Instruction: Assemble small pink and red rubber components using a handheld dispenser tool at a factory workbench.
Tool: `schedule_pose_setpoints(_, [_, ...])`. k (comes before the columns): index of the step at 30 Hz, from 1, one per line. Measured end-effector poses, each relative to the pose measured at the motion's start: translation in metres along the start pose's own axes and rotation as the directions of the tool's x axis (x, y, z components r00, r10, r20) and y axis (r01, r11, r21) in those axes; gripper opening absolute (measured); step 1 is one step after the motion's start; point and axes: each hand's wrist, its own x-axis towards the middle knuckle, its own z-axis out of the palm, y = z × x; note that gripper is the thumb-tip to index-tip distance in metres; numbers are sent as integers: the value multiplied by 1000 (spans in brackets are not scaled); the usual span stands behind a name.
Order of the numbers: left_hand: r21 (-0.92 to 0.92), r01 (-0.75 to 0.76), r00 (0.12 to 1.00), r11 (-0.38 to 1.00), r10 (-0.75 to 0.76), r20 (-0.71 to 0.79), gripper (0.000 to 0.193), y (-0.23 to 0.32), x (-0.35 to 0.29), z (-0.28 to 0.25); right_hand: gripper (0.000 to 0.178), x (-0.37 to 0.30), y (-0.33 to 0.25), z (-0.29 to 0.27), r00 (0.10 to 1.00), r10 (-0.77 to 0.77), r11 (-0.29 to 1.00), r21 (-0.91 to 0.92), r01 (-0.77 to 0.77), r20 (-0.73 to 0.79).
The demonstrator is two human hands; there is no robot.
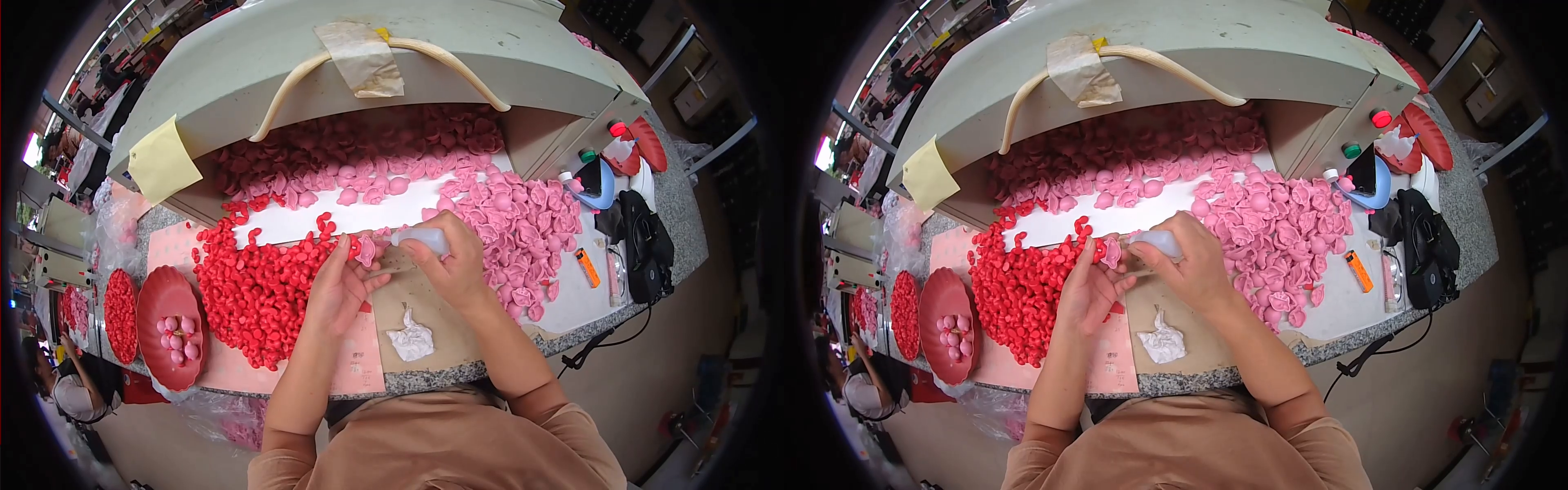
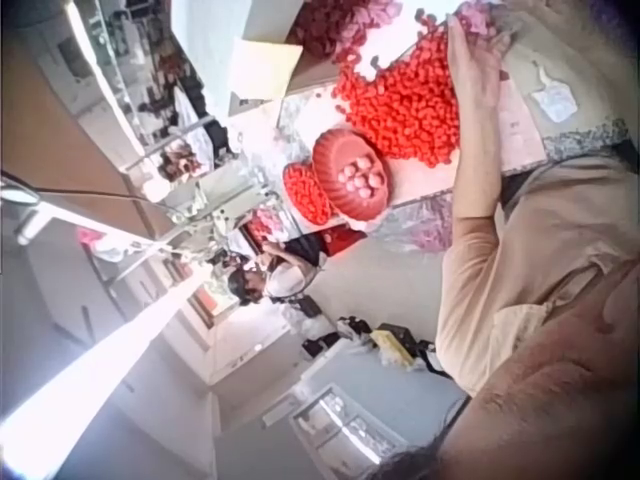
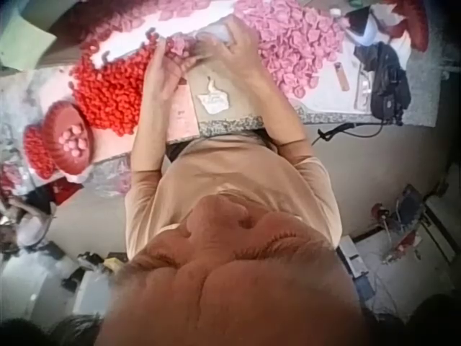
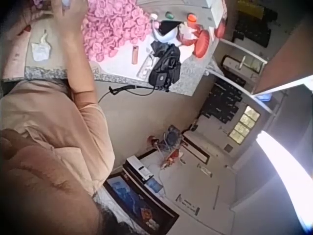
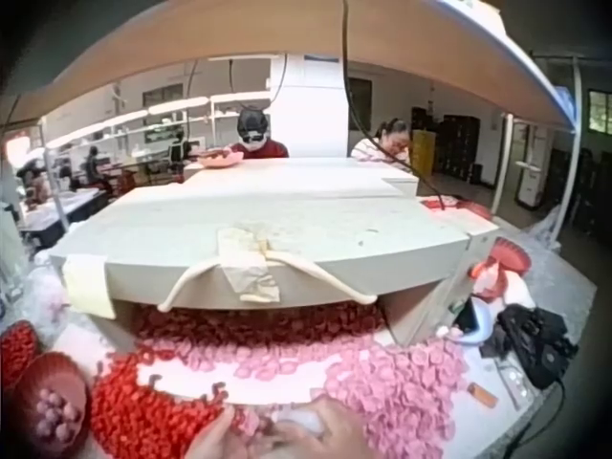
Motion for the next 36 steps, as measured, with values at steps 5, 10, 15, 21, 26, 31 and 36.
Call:
schedule_pose_setpoints(5, [-15,-32,999,999,32,25,37,1,0,-2,21,0,-1,0,1000,-9,1000,3,9,-6])
schedule_pose_setpoints(10, [-18,-44,998,999,44,37,39,1,0,-5,21,0,-2,1,999,-48,999,5,48,-14])
schedule_pose_setpoints(15, [-15,-104,994,994,105,38,42,3,-2,-3,22,0,-1,1,997,-78,997,-20,78,-17])
schedule_pose_setpoints(21, [-7,-140,989,990,140,46,42,5,-2,-2,22,0,-2,0,997,-71,997,-28,70,-20])
schedule_pose_setpoints(26, [-18,-194,979,981,194,59,45,6,-3,3,23,-1,0,0,997,-73,997,-23,72,-33])
schedule_pose_setpoints(31, [-21,-227,970,974,228,81,48,7,-2,4,24,-1,-1,-1,996,-87,996,-28,86,-33])
schedule_pose_setpoints(36, [-13,-242,966,970,242,93,49,8,-1,3,24,1,-2,-1,993,-111,993,-50,109,-41])
